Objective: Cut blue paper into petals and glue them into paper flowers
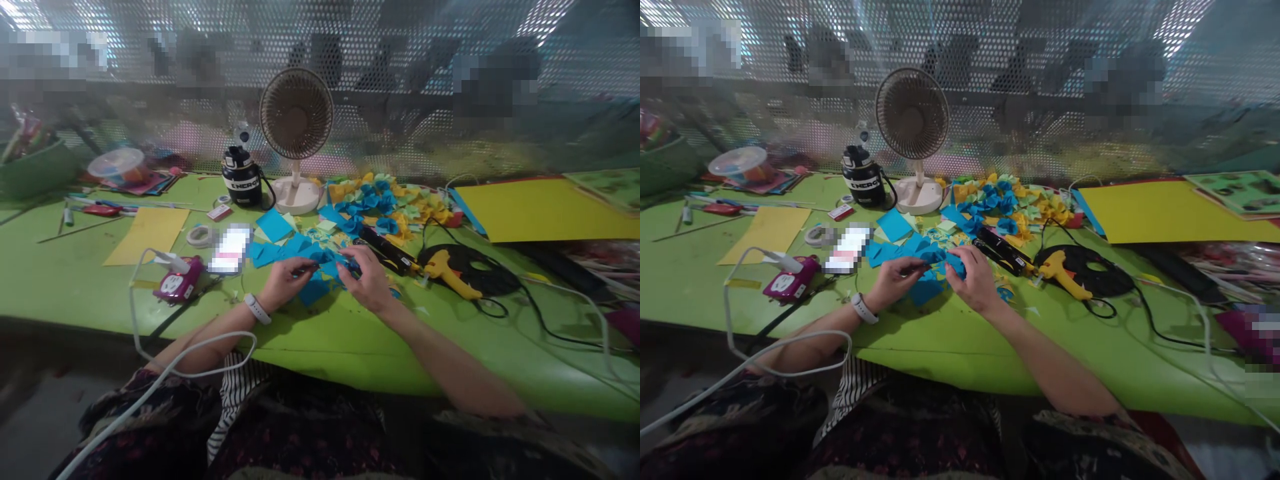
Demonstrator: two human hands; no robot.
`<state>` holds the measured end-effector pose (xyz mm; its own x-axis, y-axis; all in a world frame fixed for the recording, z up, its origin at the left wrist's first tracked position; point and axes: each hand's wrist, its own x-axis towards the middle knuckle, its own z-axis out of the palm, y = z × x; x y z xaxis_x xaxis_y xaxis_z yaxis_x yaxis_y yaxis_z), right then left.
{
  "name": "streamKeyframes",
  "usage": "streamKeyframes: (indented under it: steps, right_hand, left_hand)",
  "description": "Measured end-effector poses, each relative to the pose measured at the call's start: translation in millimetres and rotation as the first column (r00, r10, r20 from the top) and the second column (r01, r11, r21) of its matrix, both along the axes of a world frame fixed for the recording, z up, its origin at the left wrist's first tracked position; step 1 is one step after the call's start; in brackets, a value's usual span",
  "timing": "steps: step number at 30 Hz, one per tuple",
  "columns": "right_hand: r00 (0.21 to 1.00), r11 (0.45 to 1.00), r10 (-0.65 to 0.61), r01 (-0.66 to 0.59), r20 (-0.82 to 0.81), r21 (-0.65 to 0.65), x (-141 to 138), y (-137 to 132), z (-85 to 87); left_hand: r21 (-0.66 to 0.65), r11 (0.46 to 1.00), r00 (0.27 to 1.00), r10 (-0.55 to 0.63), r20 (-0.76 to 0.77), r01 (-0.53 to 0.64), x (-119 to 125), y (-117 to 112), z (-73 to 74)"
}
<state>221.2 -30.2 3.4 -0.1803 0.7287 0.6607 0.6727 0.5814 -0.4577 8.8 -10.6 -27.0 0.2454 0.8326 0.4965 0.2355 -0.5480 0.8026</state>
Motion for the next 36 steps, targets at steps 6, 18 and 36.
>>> streamKeyframes:
  steps: [6,18,36]
  right_hand:
    - [0.999,0.999,0.045,-0.045,-0.003,-0.007,-2,1,-1.7]
    - [0.993,0.992,0.106,-0.109,0.047,0.067,-3,8,-12.0]
    - [0.991,0.985,0.084,-0.098,0.101,0.142,-3,8,-16.3]
  left_hand:
    - [0.014,1.000,1.000,0.003,-0.007,-0.003,-1,4,-2.6]
    - [0.013,1.000,1.000,-0.009,-0.017,0.009,0,1,1.8]
    - [-0.187,0.976,0.993,-0.102,0.064,0.112,-1,8,-5.6]
